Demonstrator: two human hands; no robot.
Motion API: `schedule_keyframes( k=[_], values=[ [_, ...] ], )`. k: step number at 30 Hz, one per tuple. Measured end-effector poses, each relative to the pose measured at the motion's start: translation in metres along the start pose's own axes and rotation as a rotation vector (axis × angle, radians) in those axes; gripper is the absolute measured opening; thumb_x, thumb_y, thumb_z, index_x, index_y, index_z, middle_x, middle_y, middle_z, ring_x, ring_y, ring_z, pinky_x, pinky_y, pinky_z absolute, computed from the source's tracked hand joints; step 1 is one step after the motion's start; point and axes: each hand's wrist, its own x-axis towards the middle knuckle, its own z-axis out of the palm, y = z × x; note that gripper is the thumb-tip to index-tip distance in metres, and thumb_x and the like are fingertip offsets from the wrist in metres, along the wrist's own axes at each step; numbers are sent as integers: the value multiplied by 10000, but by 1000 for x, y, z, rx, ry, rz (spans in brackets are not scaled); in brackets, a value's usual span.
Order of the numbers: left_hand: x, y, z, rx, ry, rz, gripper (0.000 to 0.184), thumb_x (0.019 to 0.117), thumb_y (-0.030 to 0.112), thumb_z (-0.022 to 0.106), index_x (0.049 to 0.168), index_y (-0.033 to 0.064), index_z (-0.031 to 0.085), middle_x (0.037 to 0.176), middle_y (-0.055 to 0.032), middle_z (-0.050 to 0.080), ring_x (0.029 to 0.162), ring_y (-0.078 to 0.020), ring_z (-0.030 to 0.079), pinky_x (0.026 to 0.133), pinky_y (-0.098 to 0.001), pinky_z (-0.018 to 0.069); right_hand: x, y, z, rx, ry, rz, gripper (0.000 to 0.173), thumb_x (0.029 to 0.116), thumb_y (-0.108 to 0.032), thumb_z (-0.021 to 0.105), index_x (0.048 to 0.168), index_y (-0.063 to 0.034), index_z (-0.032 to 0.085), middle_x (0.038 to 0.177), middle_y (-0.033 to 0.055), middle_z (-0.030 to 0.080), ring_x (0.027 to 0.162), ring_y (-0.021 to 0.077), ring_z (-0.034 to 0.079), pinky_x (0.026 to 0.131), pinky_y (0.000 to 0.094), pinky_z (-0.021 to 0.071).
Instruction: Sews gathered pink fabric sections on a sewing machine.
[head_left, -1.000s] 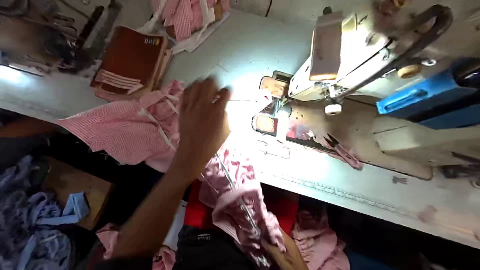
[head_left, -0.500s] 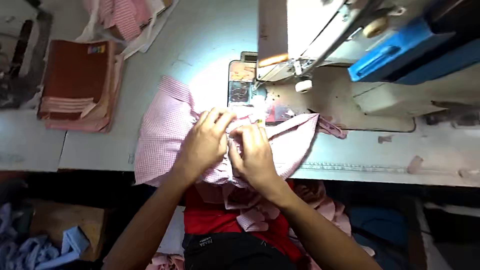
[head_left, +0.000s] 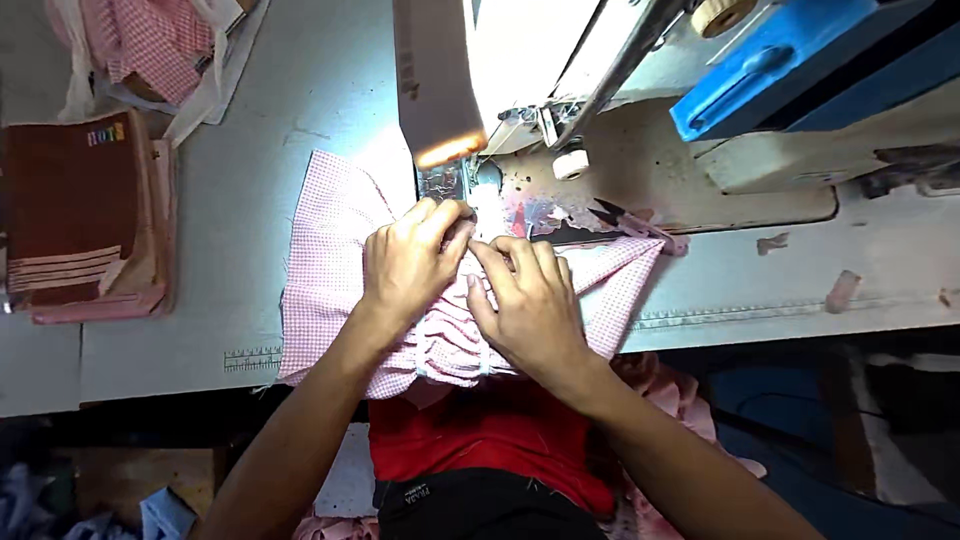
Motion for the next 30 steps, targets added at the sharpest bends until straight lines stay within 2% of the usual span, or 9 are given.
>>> schedule_keyframes(
  k=[1,4,10,15,21,26,30],
  values=[
    [0,-2,0,0,11,23,201,995,308,652,1140,231,768,849,-5,662,688,-155,646,557,-369,505,3,1,1,-13,1,-14,433,1020,-341,496,1357,-133,672,1238,120,641,1059,327,586,822,493,457],
    [0,-4,1,28,-5,62,217,994,245,631,1137,258,793,837,-13,626,671,-153,615,539,-348,475,8,8,0,-19,-23,-66,445,1015,-325,489,1365,-115,666,1235,137,642,1051,340,585,817,499,448],
    [11,-1,6,165,25,28,262,989,227,587,1165,241,779,853,-50,615,640,-193,606,503,-365,448,35,24,-1,-4,-96,-126,457,1021,-310,453,1392,-121,642,1279,150,614,1106,367,565,857,526,446],
    [14,1,6,229,-26,9,289,996,244,578,1199,305,775,881,-65,614,646,-205,609,498,-377,447,42,27,-1,-19,-106,-125,458,1020,-326,447,1372,-116,650,1333,144,608,1131,371,562,856,532,449],
    [8,4,5,253,-10,41,288,996,236,604,1232,287,760,881,-65,592,632,-198,588,479,-353,423,36,28,0,-7,-78,-136,447,1021,-322,446,1356,-115,658,1329,133,618,1128,354,568,860,514,442],
    [11,8,6,305,-59,-13,321,996,243,579,1254,322,752,896,-76,605,617,-206,598,475,-360,431,36,28,0,-8,-77,-128,452,1015,-333,446,1366,-141,658,1323,121,618,1126,349,565,861,511,441],
    [13,11,7,301,-56,-35,314,997,244,591,1260,298,754,927,-79,612,624,-200,597,481,-360,435,39,29,-2,-20,-95,-112,469,1007,-339,447,1371,-125,652,1354,138,603,1138,372,558,859,533,441]
  ],
)
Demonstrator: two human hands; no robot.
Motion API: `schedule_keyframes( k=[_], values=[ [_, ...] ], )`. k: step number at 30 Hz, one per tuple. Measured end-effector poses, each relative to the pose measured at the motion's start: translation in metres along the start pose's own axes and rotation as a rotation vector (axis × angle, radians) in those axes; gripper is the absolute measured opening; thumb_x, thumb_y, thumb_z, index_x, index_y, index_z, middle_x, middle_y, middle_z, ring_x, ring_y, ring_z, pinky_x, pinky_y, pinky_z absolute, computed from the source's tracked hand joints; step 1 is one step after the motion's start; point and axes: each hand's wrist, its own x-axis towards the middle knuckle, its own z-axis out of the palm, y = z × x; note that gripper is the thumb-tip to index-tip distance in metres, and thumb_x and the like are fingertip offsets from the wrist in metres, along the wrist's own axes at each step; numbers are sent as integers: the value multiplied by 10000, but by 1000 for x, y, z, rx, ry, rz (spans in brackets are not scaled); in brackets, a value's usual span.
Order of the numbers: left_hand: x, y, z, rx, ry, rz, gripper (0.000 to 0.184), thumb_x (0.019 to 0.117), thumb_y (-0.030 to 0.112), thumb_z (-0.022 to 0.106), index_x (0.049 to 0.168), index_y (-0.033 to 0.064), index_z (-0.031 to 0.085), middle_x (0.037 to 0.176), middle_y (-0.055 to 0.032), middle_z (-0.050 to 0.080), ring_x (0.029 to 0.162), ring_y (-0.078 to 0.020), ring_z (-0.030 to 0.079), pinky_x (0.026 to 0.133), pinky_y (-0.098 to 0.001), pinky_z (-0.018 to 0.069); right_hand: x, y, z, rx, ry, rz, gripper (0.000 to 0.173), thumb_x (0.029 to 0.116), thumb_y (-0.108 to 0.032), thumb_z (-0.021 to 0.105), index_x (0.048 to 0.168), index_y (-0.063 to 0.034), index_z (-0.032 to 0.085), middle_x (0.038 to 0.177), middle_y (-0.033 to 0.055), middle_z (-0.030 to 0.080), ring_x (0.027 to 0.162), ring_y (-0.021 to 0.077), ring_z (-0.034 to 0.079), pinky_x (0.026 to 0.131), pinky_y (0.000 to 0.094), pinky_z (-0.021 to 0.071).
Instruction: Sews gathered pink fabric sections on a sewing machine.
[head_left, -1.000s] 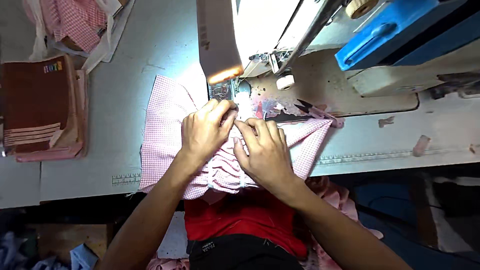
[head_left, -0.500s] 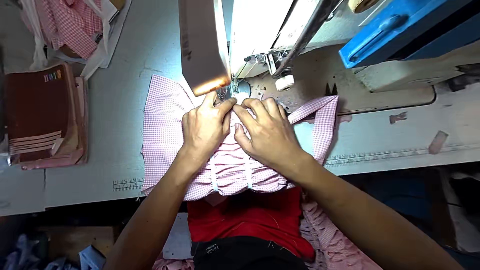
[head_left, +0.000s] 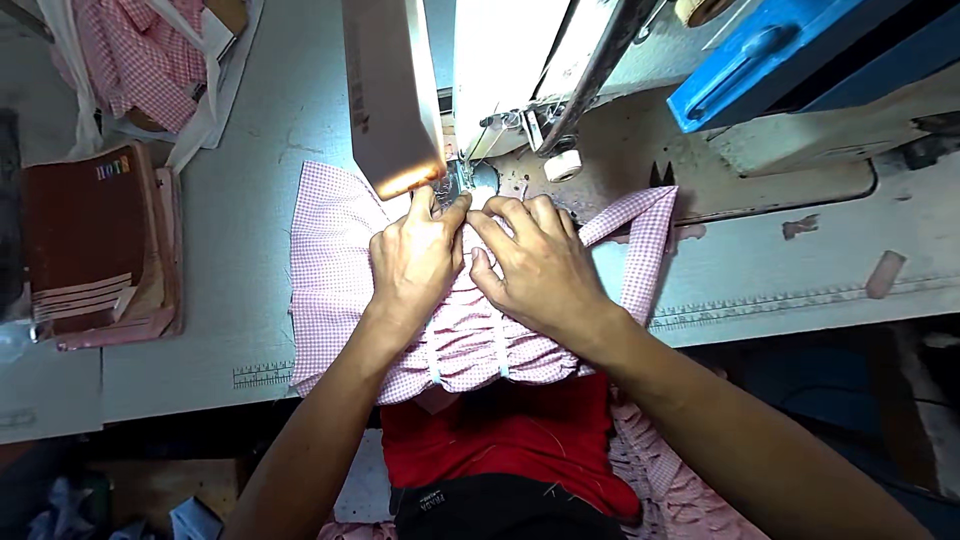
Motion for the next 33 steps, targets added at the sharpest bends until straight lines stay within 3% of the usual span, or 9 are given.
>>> schedule_keyframes(
  k=[6,14,33],
  values=[
    [-8,-3,-1,-81,42,22,268,991,207,617,1205,235,777,904,-75,591,631,-194,575,489,-357,422,-1,-2,1,-8,7,21,454,1014,-322,443,1385,-159,649,1357,120,606,1154,354,557,883,528,434],
    [0,-7,5,-75,49,18,291,1002,232,574,1207,266,778,911,-95,622,644,-235,619,494,-399,458,-3,-4,1,-45,-4,32,461,1018,-332,451,1413,-182,635,1384,103,591,1165,340,548,893,520,432],
    [2,-8,1,-116,19,-8,305,1000,222,586,1226,311,769,930,-54,624,673,-189,621,516,-373,470,-2,-5,-2,-50,-10,66,500,1006,-348,420,1440,-196,616,1415,147,560,1177,386,532,854,560,414]
  ],
)
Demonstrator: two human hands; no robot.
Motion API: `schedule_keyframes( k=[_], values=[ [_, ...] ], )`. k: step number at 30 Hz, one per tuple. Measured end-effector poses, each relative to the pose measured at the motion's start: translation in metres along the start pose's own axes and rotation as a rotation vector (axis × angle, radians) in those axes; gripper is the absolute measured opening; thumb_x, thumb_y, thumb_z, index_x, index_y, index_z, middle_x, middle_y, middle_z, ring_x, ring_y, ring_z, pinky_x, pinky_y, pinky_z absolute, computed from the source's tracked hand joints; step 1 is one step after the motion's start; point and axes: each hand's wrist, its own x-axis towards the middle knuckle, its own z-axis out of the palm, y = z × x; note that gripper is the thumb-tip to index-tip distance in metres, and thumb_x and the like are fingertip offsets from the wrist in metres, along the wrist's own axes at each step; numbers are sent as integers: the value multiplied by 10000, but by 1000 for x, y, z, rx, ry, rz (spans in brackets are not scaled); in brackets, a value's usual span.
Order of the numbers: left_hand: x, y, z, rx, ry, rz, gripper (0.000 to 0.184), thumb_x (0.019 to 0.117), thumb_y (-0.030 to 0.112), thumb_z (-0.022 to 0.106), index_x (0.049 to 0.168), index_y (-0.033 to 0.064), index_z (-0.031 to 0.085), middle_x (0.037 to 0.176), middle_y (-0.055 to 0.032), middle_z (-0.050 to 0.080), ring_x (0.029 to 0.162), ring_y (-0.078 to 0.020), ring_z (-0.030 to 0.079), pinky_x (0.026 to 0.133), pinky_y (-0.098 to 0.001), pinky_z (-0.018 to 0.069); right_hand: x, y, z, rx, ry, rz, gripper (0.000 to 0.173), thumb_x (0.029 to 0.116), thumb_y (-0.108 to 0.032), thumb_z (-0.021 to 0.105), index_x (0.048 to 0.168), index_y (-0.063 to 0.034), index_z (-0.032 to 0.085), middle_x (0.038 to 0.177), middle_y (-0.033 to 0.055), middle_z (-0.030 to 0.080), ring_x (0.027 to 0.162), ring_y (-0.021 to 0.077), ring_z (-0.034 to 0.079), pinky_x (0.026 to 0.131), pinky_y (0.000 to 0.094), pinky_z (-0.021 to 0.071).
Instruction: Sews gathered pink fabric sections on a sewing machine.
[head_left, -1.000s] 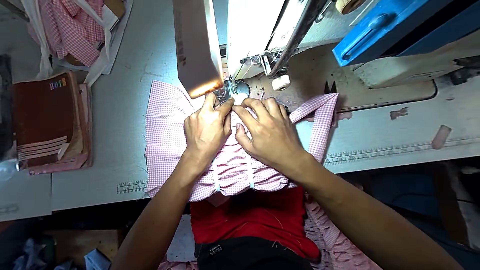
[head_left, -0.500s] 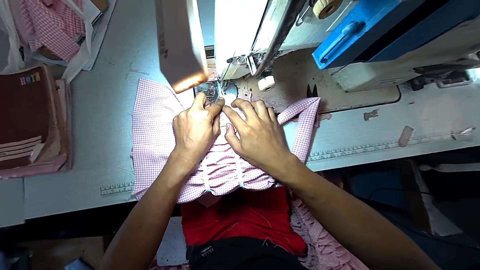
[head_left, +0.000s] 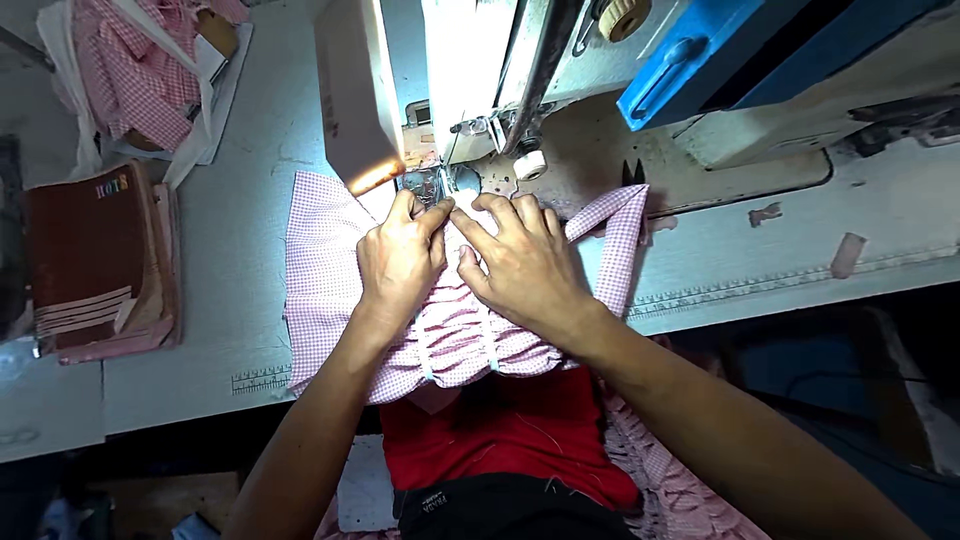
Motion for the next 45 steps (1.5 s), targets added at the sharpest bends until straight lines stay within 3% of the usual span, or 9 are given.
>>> schedule_keyframes(
  k=[8,11,14,17,21,23,27,41,45],
  values=[
    [1,-4,2,-22,72,30,314,997,227,564,1232,267,768,921,-61,616,708,-181,617,544,-355,472,6,5,2,41,10,-16,497,1017,-349,426,1451,-185,604,1468,134,535,1256,385,512,895,583,414],
    [-7,-7,-6,-78,3,167,351,1000,366,552,1274,251,738,1227,-22,678,963,-191,662,721,-372,540,5,9,3,121,97,-8,418,1022,-260,456,1354,-85,642,1408,133,606,1246,358,570,929,550,462],
    [-16,-10,-13,-89,-142,272,455,969,525,580,1308,262,732,1449,62,616,1112,-217,579,876,-428,435,9,17,6,124,125,-5,379,1041,-171,420,1325,-58,646,1383,116,638,1266,333,585,954,523,479],
    [-14,-14,-11,-29,-71,331,424,955,571,593,1246,311,758,1363,103,674,1288,-239,541,1053,-511,348,18,21,9,75,112,1,421,1041,-191,373,1354,-88,635,1399,94,637,1292,311,582,983,509,473],
    [-11,-13,-7,-29,13,461,233,997,330,618,1100,250,811,1190,59,760,1322,-251,584,1216,-628,210,22,19,8,45,95,10,428,1025,-171,376,1360,-81,626,1414,108,623,1284,327,583,975,527,466],
    [-13,-10,-8,-57,4,518,202,1007,203,614,1080,176,800,1160,11,767,1266,-230,633,1230,-587,253,22,20,8,55,89,11,432,1022,-177,377,1361,-79,626,1422,106,617,1296,326,575,985,528,462],
    [-28,-6,-11,-226,-40,622,202,999,56,586,1047,35,780,1122,-107,765,1145,-242,711,1106,-411,507,22,23,6,91,69,3,445,1016,-182,370,1368,-81,624,1427,108,614,1301,328,568,996,536,449],
    [-25,-6,-8,-279,-34,565,252,978,290,705,987,57,800,1097,-106,773,1136,-232,716,1045,-356,549,31,26,10,44,118,-21,420,1018,-131,397,1368,-76,622,1404,121,634,1246,330,611,994,521,449],
    [-25,-5,-6,-291,-22,577,195,978,233,711,963,62,805,1072,-94,781,1114,-224,724,1036,-355,557,33,28,13,89,191,-42,311,1025,-120,434,1220,-107,677,1311,113,671,1158,323,639,952,511,459]
  ],
)
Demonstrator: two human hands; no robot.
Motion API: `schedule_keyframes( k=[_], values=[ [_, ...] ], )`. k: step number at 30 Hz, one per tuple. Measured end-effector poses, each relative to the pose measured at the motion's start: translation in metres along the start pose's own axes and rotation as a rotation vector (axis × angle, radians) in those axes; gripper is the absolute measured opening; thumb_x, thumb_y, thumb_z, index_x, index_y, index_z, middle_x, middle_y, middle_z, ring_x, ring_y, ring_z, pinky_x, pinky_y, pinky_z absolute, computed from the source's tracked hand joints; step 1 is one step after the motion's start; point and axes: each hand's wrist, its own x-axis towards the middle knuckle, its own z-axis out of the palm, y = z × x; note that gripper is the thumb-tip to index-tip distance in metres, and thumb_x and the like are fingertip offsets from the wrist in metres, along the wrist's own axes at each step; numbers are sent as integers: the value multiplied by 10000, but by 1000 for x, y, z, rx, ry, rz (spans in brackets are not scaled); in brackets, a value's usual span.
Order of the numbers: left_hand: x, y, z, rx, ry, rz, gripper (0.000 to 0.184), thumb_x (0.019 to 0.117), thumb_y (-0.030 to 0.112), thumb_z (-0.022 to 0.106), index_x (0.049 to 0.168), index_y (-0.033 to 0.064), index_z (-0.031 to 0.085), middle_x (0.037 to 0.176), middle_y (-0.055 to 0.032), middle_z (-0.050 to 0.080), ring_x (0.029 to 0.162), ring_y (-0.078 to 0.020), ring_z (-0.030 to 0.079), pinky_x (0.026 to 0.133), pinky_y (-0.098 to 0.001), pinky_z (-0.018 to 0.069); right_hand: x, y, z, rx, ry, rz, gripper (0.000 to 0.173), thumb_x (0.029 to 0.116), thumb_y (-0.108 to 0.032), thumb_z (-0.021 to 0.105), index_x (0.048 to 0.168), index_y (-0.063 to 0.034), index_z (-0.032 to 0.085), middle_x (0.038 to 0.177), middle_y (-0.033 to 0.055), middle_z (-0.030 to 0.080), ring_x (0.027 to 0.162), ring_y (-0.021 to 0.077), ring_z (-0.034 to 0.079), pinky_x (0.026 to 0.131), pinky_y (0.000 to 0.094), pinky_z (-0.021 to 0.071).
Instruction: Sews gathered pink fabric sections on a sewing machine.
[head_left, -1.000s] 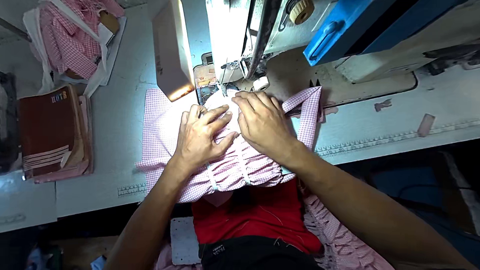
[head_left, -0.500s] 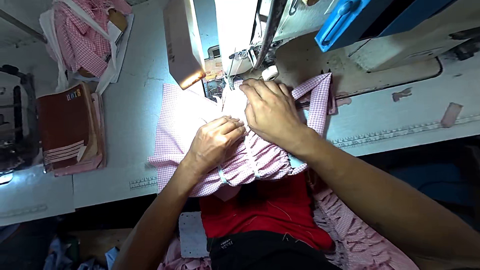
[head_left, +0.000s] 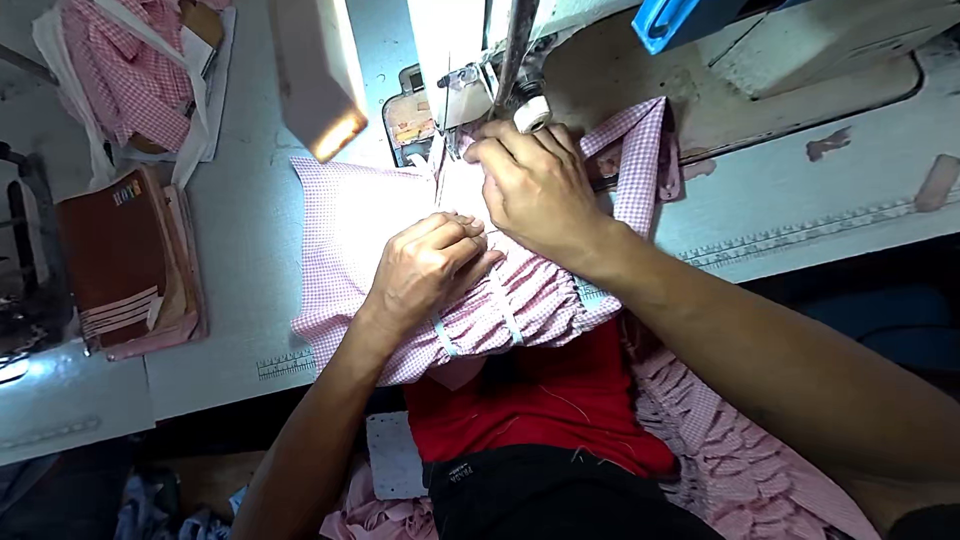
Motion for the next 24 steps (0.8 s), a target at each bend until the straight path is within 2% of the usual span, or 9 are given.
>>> schedule_keyframes(
  k=[2,7,9,12,16,18,20,21,24],
  values=[
    [-1,2,-1,7,-23,-13,200,982,232,701,996,65,810,1102,-91,778,1134,-222,717,1044,-353,549,1,1,0,-4,-13,-8,306,1044,-157,420,1172,-99,692,1288,109,680,1149,326,639,966,520,449],
    [-6,9,-3,32,-82,-56,258,983,296,701,1073,78,804,1186,-86,759,1230,-221,672,1092,-349,515,0,3,-6,-33,-71,8,432,1023,-328,421,1301,-121,679,1411,118,622,1299,349,558,1076,545,380],
    [-7,11,-4,35,-92,-68,274,989,300,691,1109,79,799,1208,-86,755,1252,-223,662,1109,-356,505,-2,3,-9,-8,-39,-15,348,1032,-257,455,1268,-139,682,1379,119,631,1310,357,545,1065,534,406],
    [-7,16,-5,33,-93,-77,262,993,285,687,1093,72,803,1196,-85,759,1242,-224,669,1103,-361,512,-5,5,-13,27,-18,-67,271,1021,-148,454,1109,-112,708,1166,112,693,1155,354,596,970,532,413],
    [-8,23,-5,65,-102,-75,279,1005,306,666,1088,77,802,1189,-80,761,1227,-218,676,1095,-356,515,-9,2,-21,-10,-144,19,438,1003,-374,432,1277,-147,687,1366,95,634,1300,369,526,1073,609,334],
    [-9,24,-5,60,-105,-76,295,1006,319,665,1094,72,801,1202,-83,758,1232,-219,675,1097,-357,516,-12,3,-21,-7,-122,-7,388,1017,-299,446,1294,-156,677,1414,107,604,1307,388,512,1043,598,366],
    [-9,26,-4,58,-116,-83,309,1005,332,664,1112,75,797,1219,-82,752,1247,-218,665,1104,-359,509,-14,5,-21,8,-73,-57,307,1032,-164,442,1203,-139,695,1318,117,641,1241,383,540,995,573,385],
    [-10,27,-4,59,-119,-86,308,1001,330,668,1117,75,796,1222,-85,750,1251,-220,663,1106,-361,507,-15,6,-20,8,-68,-66,294,1041,-150,434,1163,-127,701,1250,114,662,1209,376,556,990,572,383],
    [-9,29,-5,68,-113,-88,298,999,326,672,1108,79,799,1209,-84,755,1242,-222,669,1103,-364,512,-13,4,-23,-30,-118,-2,378,1033,-304,407,1187,-122,700,1246,106,668,1212,375,556,995,603,355]
  ],
)
